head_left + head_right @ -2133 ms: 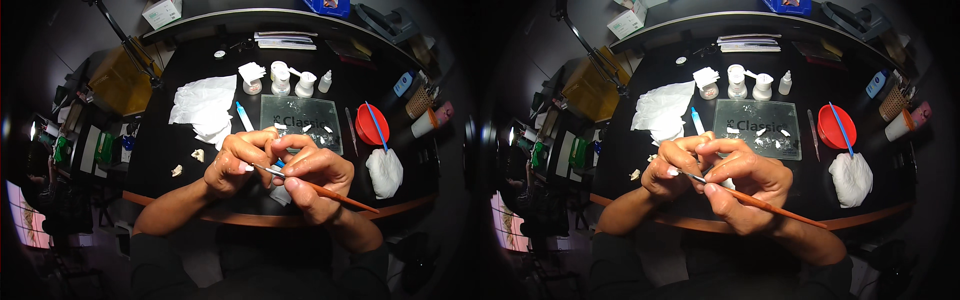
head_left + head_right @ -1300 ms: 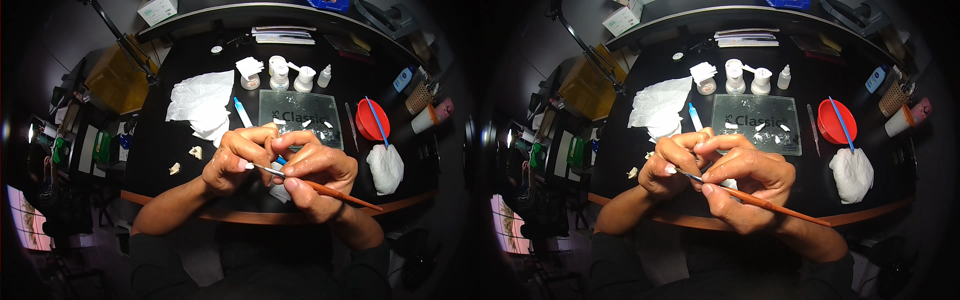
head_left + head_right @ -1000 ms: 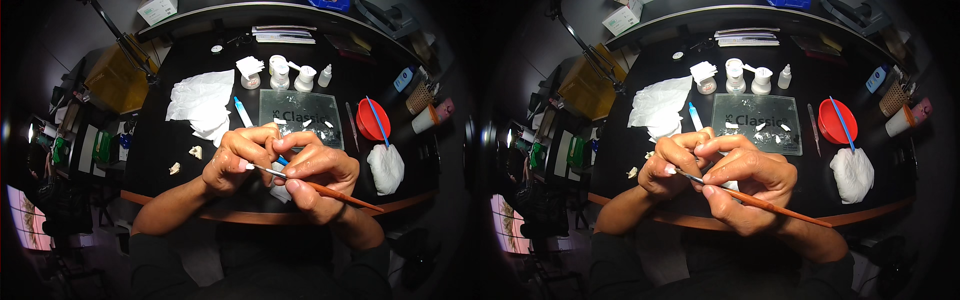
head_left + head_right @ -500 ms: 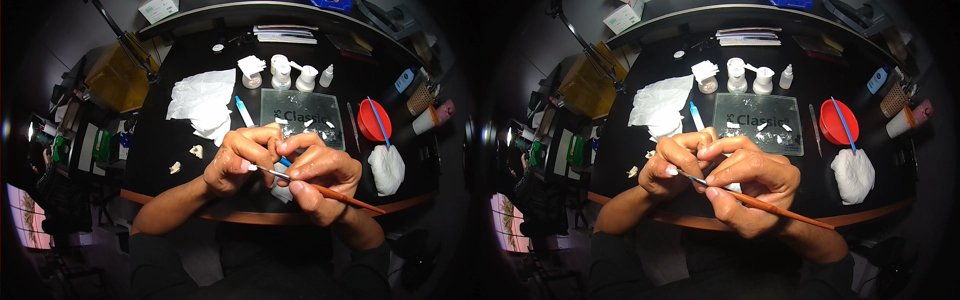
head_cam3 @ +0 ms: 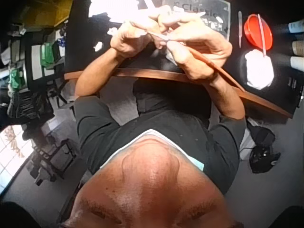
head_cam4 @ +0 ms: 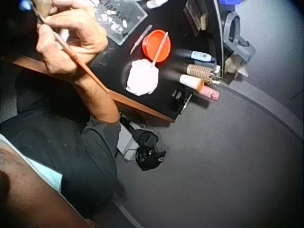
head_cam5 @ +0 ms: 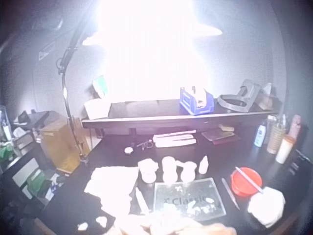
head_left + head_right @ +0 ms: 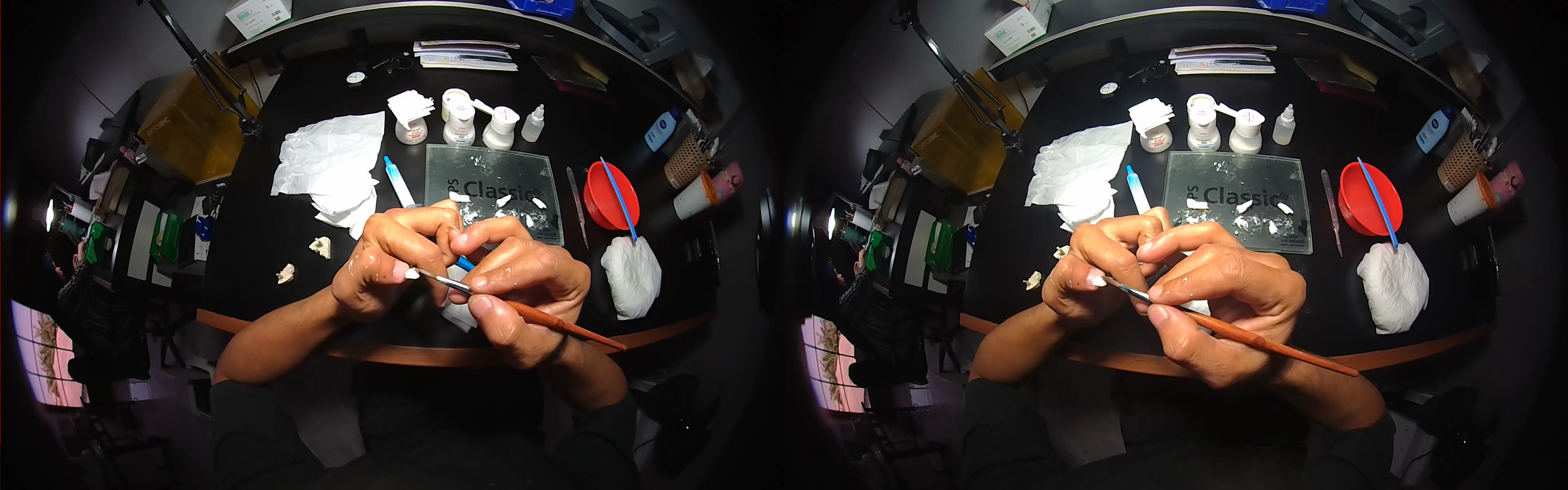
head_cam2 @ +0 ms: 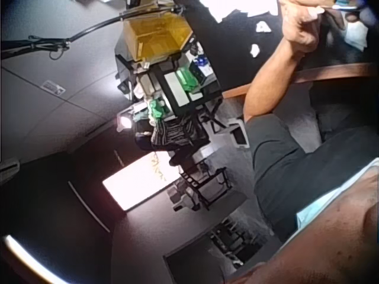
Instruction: The person uses a fine brush to apply white material to small tooth-shaped objects held with tweezers. They briefly consult a dental shade guide, then continue applying material to the prosthetic pieces on a glass plate.
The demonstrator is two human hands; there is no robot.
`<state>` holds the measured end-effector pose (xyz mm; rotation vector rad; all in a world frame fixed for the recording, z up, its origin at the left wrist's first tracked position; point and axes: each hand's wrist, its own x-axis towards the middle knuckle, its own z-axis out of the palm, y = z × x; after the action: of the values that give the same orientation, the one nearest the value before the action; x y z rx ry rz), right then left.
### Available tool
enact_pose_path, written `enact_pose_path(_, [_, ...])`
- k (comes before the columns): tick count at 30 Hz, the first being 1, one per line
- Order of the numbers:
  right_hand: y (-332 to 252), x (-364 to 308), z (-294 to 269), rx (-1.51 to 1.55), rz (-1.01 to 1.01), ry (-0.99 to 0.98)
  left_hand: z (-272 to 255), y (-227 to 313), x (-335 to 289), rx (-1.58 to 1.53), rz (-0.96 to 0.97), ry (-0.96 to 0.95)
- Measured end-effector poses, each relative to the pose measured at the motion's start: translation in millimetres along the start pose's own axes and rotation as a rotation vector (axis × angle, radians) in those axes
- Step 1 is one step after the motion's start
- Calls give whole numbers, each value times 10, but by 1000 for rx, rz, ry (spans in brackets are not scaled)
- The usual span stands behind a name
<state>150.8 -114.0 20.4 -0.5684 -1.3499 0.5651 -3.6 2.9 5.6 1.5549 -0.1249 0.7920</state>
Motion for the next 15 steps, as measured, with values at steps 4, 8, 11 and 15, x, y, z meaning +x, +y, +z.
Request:
enact_pose_path(4, [-2,-4,-2,2,-1,-2,-10,-2,-6,-4,-2,-8])
enact_pose_path(8, [-27,-15,-4,-2,-1,-2,2,1,5,-13,6,-20])
enact_pose_path(11, [-30,-36,-9,29,18,16,9,11,-12,-18,-7,-2])
enact_pose_path(15, [-44,-54,-56,13,47,-78,-8,0,2,-19,7,-22])
